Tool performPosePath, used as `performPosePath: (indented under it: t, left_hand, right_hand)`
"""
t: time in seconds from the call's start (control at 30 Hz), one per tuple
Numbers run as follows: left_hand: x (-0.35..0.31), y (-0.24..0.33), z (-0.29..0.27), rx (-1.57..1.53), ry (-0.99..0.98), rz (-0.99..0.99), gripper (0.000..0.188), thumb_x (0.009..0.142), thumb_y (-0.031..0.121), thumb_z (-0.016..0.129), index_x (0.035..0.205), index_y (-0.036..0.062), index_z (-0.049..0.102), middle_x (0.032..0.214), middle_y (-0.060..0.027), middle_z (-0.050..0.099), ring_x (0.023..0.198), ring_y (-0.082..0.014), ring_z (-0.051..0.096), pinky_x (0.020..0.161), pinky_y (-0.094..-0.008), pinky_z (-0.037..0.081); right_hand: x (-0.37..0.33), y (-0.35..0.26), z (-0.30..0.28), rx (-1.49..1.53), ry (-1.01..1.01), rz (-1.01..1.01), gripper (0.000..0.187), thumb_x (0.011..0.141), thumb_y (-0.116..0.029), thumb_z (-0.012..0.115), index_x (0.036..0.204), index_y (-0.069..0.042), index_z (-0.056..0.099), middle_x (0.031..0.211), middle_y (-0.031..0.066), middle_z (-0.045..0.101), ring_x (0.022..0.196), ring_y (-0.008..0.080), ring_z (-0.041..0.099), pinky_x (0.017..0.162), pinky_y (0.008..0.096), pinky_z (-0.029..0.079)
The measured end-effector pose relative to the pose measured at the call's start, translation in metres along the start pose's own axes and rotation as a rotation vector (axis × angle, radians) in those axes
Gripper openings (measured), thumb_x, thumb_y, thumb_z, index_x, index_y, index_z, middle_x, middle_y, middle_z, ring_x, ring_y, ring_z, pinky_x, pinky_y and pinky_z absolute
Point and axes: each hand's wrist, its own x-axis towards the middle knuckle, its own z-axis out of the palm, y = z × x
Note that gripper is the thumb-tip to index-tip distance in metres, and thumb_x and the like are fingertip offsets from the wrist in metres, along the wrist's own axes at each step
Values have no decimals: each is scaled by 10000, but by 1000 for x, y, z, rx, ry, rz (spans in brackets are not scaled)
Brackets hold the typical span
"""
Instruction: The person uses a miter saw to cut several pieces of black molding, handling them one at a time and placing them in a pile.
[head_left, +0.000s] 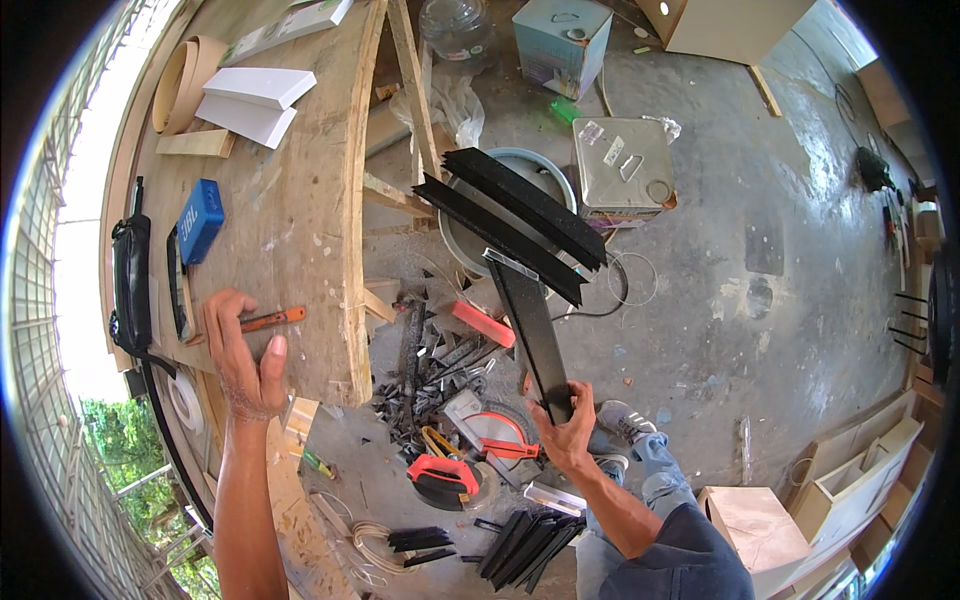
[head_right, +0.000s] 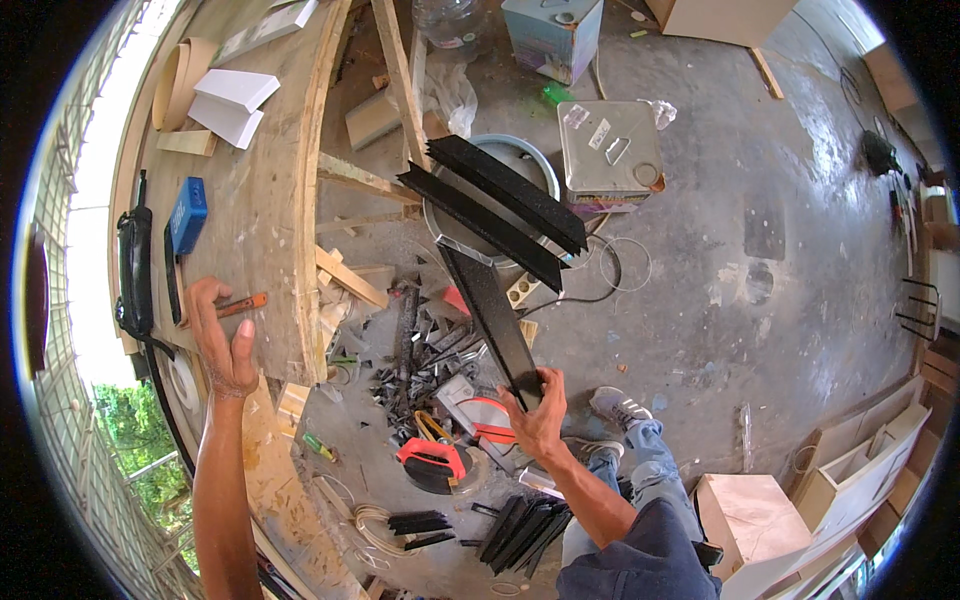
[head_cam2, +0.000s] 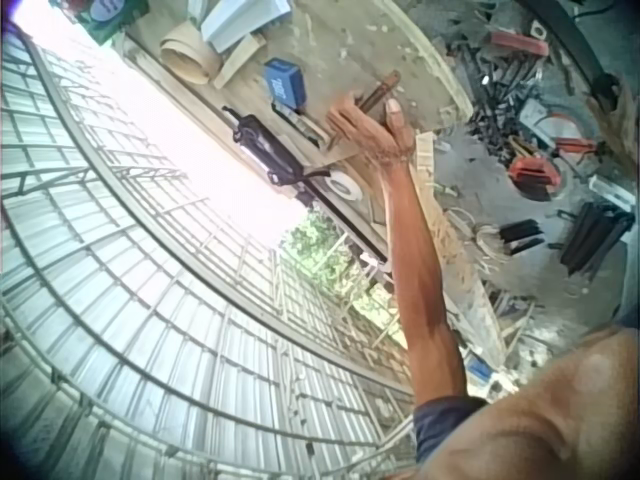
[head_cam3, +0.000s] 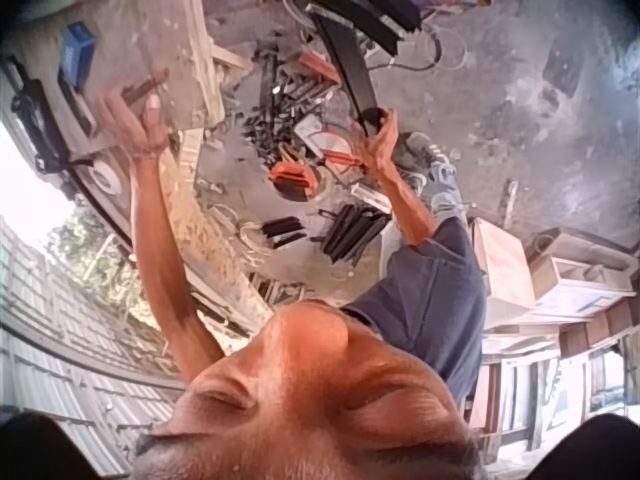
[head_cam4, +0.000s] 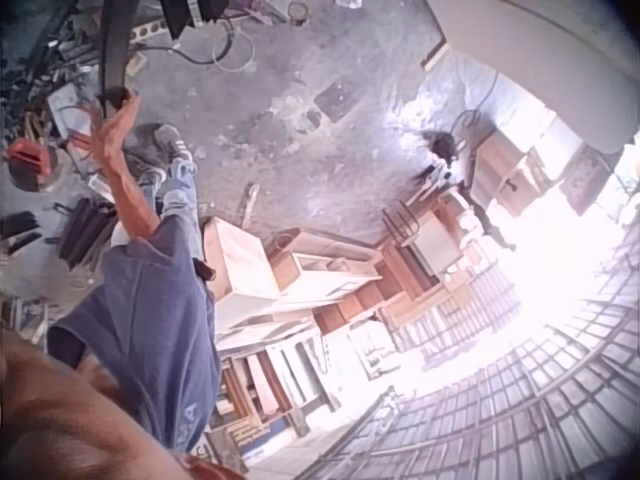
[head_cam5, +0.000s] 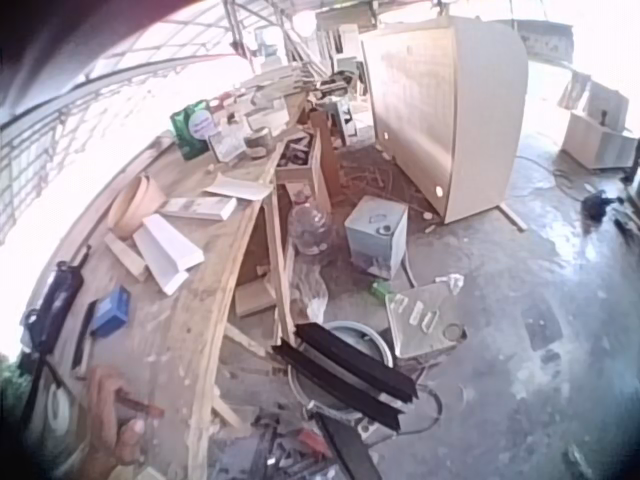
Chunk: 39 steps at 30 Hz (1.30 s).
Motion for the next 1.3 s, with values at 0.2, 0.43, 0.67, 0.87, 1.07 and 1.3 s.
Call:
performPosePath:
  t: [0.2,0.43,0.67,0.87,1.07,1.3]
  left_hand:
    - [3,4,-1,-24,20,0,556,880,453,506,1085,-63,490,1025,-212,475,950,-357,473,867,-447,379]
    - [3,3,1,-46,29,1,531,881,443,519,1064,-55,495,1013,-212,478,940,-368,468,856,-462,374]
    - [1,2,0,-23,23,1,540,885,455,515,1068,-53,496,1020,-211,480,943,-367,468,863,-461,372]
    - [1,2,0,-28,22,-9,552,885,466,509,1068,-54,497,1019,-211,483,945,-364,470,865,-459,372]
    - [2,2,1,-27,24,3,564,889,478,507,1069,-56,498,1014,-210,484,943,-363,470,859,-463,373]
    - [2,2,0,-40,21,-5,561,896,473,511,1079,-57,496,1013,-211,484,943,-366,471,857,-465,374]
  right_hand:
    - [2,0,4,3,9,-42,500,744,-131,841,1106,13,527,975,143,530,791,254,577,725,355,484]
    - [6,6,-3,108,-113,-47,444,762,-113,744,1142,23,559,860,122,547,751,251,549,693,339,453]
    - [4,9,-2,229,-169,16,465,771,-182,715,1150,39,559,846,124,551,748,198,508,689,332,434]
    - [2,17,1,305,-218,53,509,805,-248,652,1204,52,550,844,16,524,731,107,444,641,262,376]
    - [3,23,4,364,-226,71,509,851,-311,640,1203,45,553,838,11,526,723,86,451,626,252,371]
    - [22,10,4,249,-251,134,541,843,-248,682,1253,72,531,949,189,596,876,224,570,783,351,471]
